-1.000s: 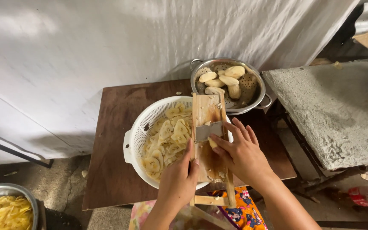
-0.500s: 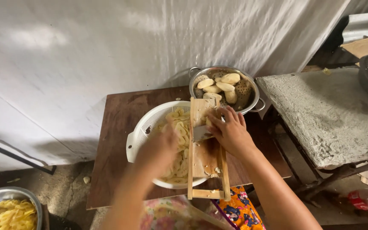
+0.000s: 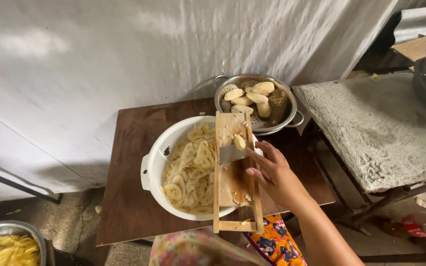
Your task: The person slices peeled bananas into a colander using a wooden mandoline slicer by hand, then pours more bananas from a container and slices them into the colander.
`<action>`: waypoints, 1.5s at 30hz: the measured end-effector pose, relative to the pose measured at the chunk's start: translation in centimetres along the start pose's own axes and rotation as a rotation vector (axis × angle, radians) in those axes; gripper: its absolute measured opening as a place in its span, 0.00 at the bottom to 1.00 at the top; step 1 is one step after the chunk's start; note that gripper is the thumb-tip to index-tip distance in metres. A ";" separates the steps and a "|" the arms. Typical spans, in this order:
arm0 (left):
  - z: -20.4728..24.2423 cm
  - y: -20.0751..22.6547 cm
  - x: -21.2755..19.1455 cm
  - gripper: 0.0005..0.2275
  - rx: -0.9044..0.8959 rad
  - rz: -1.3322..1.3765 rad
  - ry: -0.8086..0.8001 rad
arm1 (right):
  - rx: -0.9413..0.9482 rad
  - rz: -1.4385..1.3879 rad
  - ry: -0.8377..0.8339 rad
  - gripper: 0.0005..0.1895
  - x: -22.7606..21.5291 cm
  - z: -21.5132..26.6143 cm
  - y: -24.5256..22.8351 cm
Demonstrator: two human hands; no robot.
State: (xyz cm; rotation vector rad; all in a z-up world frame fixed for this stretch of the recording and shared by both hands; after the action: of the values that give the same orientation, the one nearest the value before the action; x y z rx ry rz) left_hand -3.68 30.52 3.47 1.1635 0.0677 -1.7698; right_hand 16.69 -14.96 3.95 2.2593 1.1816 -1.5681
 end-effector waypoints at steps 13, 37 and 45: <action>-2.4 -7.9 -6.0 0.29 0.005 0.249 0.216 | -0.229 -0.458 -0.341 0.24 -1.8 3.6 -14.2; 4.9 28.5 -9.9 0.39 0.952 0.500 0.530 | 0.716 -1.287 -0.288 0.23 2.1 -7.6 2.1; 5.0 25.2 17.8 0.39 0.767 0.212 -0.047 | 0.607 -0.699 0.326 0.52 -4.5 -11.0 16.7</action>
State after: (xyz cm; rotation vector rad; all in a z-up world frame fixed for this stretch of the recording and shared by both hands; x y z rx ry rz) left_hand 10.50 2.62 4.02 1.5817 -0.7956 -1.6651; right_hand 35.30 -22.86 7.60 2.7221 1.9680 -2.0686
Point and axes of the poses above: each hand's wrist, its own z-axis away from the middle knuckle, its own x-axis out of the palm, y = z × x, the point moved 10 cm from there along -z, towards the middle knuckle, and after that the axes turned 15 degrees about z, right-handed, at the moved point
